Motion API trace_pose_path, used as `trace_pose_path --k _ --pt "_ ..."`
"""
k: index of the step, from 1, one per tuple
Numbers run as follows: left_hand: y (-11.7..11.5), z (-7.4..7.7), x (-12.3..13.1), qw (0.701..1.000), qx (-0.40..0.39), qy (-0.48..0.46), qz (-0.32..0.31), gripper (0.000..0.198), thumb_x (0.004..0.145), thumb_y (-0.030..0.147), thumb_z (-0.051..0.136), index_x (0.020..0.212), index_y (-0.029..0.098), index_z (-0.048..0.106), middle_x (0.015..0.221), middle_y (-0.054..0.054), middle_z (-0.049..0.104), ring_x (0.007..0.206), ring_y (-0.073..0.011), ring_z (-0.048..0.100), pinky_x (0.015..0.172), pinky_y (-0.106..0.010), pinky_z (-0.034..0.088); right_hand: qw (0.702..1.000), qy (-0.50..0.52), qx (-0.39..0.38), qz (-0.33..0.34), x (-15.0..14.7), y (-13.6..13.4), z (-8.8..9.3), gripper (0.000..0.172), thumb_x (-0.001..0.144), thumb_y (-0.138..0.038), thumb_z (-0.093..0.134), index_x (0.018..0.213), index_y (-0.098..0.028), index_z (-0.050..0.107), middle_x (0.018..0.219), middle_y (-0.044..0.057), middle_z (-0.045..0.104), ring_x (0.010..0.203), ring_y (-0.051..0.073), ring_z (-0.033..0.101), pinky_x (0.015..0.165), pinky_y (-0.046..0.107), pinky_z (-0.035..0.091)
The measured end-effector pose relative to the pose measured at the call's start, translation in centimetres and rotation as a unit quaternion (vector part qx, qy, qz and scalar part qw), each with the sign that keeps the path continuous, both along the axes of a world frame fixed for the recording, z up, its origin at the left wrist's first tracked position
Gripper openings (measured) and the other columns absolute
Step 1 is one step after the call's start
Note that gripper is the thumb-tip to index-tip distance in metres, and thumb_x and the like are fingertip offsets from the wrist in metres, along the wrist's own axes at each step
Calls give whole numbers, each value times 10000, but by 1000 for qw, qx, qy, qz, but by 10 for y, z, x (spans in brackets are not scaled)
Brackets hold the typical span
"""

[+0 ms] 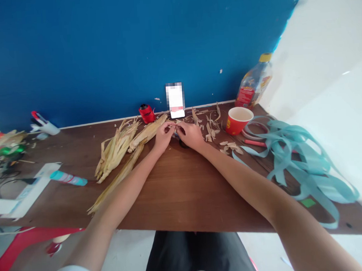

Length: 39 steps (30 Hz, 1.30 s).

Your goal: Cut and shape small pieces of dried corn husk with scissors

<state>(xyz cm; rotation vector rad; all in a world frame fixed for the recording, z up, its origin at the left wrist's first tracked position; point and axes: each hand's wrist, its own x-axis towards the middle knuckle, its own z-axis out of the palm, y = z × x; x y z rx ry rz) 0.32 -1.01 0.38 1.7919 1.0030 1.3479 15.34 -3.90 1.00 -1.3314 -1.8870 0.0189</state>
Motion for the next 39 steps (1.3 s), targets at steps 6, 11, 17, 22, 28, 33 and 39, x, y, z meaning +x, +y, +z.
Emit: trace_pose_path --k 6,11,17,22,28,33,39 --pt "1 1 -2 999 -9 -24 35 93 801 187 502 810 184 595 776 -12 624 659 -111 554 612 -223 464 1000 -19 -11 2 -1 -2 1 275 859 -290 478 1039 -206 669 775 42 707 675 204 629 631 282 414" --pt "-1 2 -1 997 -18 -48 50 91 818 229 520 817 186 600 778 -5 624 612 -95 533 562 -209 448 1000 -25 -18 6 -1 -2 2 277 857 -295 481 1042 -209 668 781 40 712 654 199 622 615 279 407" --pt "-5 6 1 998 -37 -53 6 192 830 331 583 912 183 676 831 -32 668 575 -94 532 523 -222 445 1000 -2 -8 -6 -1 -1 1 285 886 -333 464 1050 -218 667 760 30 702 651 192 621 607 279 401" --pt "-5 6 1 998 -39 -43 -22 243 821 360 602 940 178 710 869 -54 694 588 -102 550 525 -230 456 999 29 -10 -37 2 1 0 285 895 -379 467 1006 -213 669 748 35 692 659 196 615 622 289 411" --pt "-3 3 0 998 -36 -34 -28 264 820 358 604 977 180 720 854 -60 701 584 -103 555 528 -234 473 999 33 -4 -14 1 0 1 276 903 -362 456 987 -212 672 751 39 692 654 191 613 605 277 396" --pt "-1 0 2 998 -38 -27 -31 319 798 319 637 1085 182 664 961 -75 692 664 -109 593 607 -232 486 998 38 10 -42 1 -1 1 229 876 -339 481 917 -212 668 722 29 680 650 190 612 601 273 392" --pt "-5 4 4 999 -23 -11 19 278 758 307 681 1000 183 623 934 -45 662 618 -79 552 585 -209 461 995 35 15 -97 1 -1 2 218 874 -331 482 885 -216 667 708 39 678 643 198 605 596 281 375"
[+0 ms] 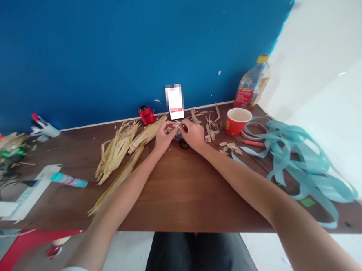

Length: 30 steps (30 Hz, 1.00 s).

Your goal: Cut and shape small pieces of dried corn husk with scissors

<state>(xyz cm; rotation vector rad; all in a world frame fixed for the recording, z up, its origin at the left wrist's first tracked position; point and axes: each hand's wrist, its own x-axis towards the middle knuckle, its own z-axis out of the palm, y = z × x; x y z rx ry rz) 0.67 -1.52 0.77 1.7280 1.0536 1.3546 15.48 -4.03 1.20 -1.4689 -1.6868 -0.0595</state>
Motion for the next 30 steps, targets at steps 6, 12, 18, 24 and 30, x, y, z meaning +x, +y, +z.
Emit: trace_pose_path --k 6,12,18,24,30 --pt "-1 -1 -2 1000 16 5 22 199 810 361 612 848 168 647 820 -35 660 631 -102 564 598 -226 473 999 -37 -14 -16 -4 -1 -3 235 875 -336 475 873 -210 674 756 58 693 674 205 613 600 278 351" --pt "6 -9 -3 1000 -16 18 -9 215 799 358 619 842 152 658 795 -38 657 631 -110 568 589 -230 480 1000 3 -16 2 -2 -1 0 205 865 -316 485 911 -215 657 751 34 689 668 190 611 630 274 378" --pt "5 -6 0 995 -88 -39 -38 217 780 344 655 842 137 642 753 -48 654 627 -125 597 555 -236 495 998 53 -16 12 0 -3 6 226 888 -322 449 928 -207 639 763 48 687 673 197 611 675 298 413" --pt "3 -2 -1 993 -97 -56 -23 195 791 317 658 864 137 652 736 -42 661 572 -102 578 544 -223 477 997 35 -29 63 -2 -1 4 182 859 -336 529 926 -216 647 843 34 692 738 186 605 650 281 399" --pt "4 -3 -1 995 -81 -29 -40 202 822 339 623 862 140 622 776 -38 660 558 -86 564 550 -214 467 995 46 -19 87 2 4 1 203 899 -307 475 885 -210 653 863 40 690 761 192 598 669 296 408"
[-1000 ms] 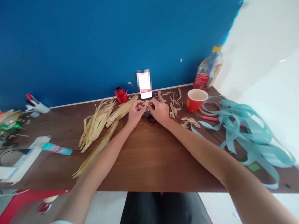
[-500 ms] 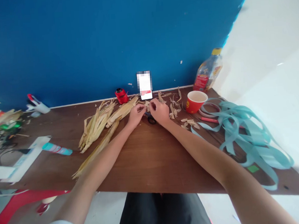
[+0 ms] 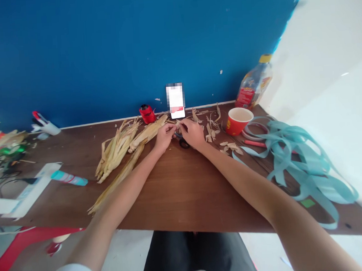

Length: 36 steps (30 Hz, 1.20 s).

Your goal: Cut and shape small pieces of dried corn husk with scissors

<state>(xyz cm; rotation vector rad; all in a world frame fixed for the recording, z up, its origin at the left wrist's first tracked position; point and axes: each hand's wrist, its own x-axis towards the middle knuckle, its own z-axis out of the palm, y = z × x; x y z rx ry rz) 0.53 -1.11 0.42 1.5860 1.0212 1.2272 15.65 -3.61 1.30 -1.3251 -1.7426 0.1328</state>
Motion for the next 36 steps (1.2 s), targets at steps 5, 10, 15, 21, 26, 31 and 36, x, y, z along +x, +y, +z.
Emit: trace_pose_path --k 5,10,15,21,26,31,36 --pt "3 -6 0 999 27 41 -11 208 850 346 576 879 144 620 804 -45 660 598 -105 593 585 -232 493 999 42 7 17 2 0 3 216 897 -325 482 902 -202 659 884 50 698 774 200 613 734 324 448" --pt "4 -10 1 996 44 64 -52 171 842 296 568 885 145 635 830 -52 660 663 -131 616 586 -242 515 993 111 4 43 3 2 3 212 863 -355 537 869 -196 677 886 48 707 771 190 624 747 323 471" --pt "2 -4 1 999 18 26 -43 173 841 285 564 896 140 640 808 -54 665 688 -138 623 597 -244 524 985 148 -33 83 4 5 1 196 825 -357 571 848 -196 681 826 31 702 722 177 619 691 311 473" --pt "-3 3 1 997 13 61 -47 212 879 317 516 902 150 645 806 -46 672 611 -119 607 592 -244 505 991 104 -38 76 3 6 1 184 831 -338 547 781 -192 646 723 7 655 642 146 548 628 278 415" --pt "-5 5 0 994 90 59 5 204 835 349 595 923 173 646 953 -60 675 749 -128 622 675 -245 503 996 37 -35 67 2 3 1 161 815 -311 537 759 -188 624 693 11 636 635 151 535 628 276 391" --pt "-4 5 -3 993 101 46 28 189 833 344 591 852 170 663 883 -55 679 774 -139 615 686 -250 493 997 -1 -54 56 2 0 4 176 823 -317 521 811 -193 644 720 22 656 650 165 558 645 275 398" --pt "-4 4 -4 995 89 24 45 191 817 340 609 854 168 685 882 -56 690 775 -142 617 680 -251 493 994 -4 -78 76 3 2 4 208 832 -315 495 787 -184 649 706 23 654 658 171 573 612 266 384"
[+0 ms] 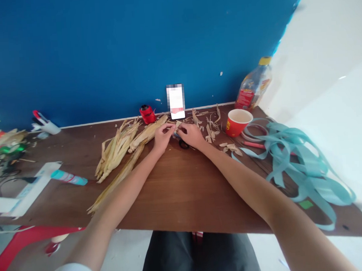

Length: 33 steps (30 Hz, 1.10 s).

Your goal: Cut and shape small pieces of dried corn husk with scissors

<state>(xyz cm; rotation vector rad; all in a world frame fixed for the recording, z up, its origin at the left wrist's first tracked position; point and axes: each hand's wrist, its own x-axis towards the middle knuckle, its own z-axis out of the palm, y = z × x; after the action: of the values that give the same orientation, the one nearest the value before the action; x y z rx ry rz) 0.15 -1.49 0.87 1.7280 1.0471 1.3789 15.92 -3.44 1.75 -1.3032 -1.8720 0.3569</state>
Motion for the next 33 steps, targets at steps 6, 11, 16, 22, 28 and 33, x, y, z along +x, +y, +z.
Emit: trace_pose_path --k 6,11,16,22,28,33 --pt "-2 1 2 1000 23 13 -1 192 827 328 596 865 167 693 899 -66 686 803 -151 615 706 -263 487 999 21 16 -22 0 1 -2 178 785 -278 505 725 -178 639 675 16 645 636 163 558 615 269 385" --pt "-6 5 4 997 51 57 -13 161 821 296 606 886 178 694 933 -70 683 848 -161 614 717 -269 481 998 31 37 -50 1 0 -1 178 765 -275 523 650 -184 623 606 3 607 595 157 537 586 277 382" --pt "-7 6 4 994 74 86 -1 152 830 294 595 869 185 693 920 -71 677 860 -169 612 717 -274 476 997 17 51 -50 2 0 -3 184 770 -274 521 669 -189 650 623 6 623 602 163 542 609 291 398" --pt "-7 7 4 994 76 80 12 159 844 303 575 867 185 679 906 -67 678 831 -165 608 716 -276 481 998 5 46 -48 -1 -1 -2 195 798 -273 496 751 -190 666 697 21 665 644 172 569 631 278 399" --pt "-4 3 3 995 62 78 12 162 837 305 586 862 173 676 906 -71 676 838 -162 607 716 -266 478 998 -15 37 -43 -2 0 -3 226 828 -300 488 806 -190 684 718 38 678 660 184 589 622 271 389" --pt "-4 2 4 995 65 76 14 139 838 278 581 860 176 672 905 -66 674 812 -152 607 718 -266 481 999 -10 44 -29 -2 1 -4 215 807 -273 492 779 -181 685 709 38 677 649 178 584 625 269 386"
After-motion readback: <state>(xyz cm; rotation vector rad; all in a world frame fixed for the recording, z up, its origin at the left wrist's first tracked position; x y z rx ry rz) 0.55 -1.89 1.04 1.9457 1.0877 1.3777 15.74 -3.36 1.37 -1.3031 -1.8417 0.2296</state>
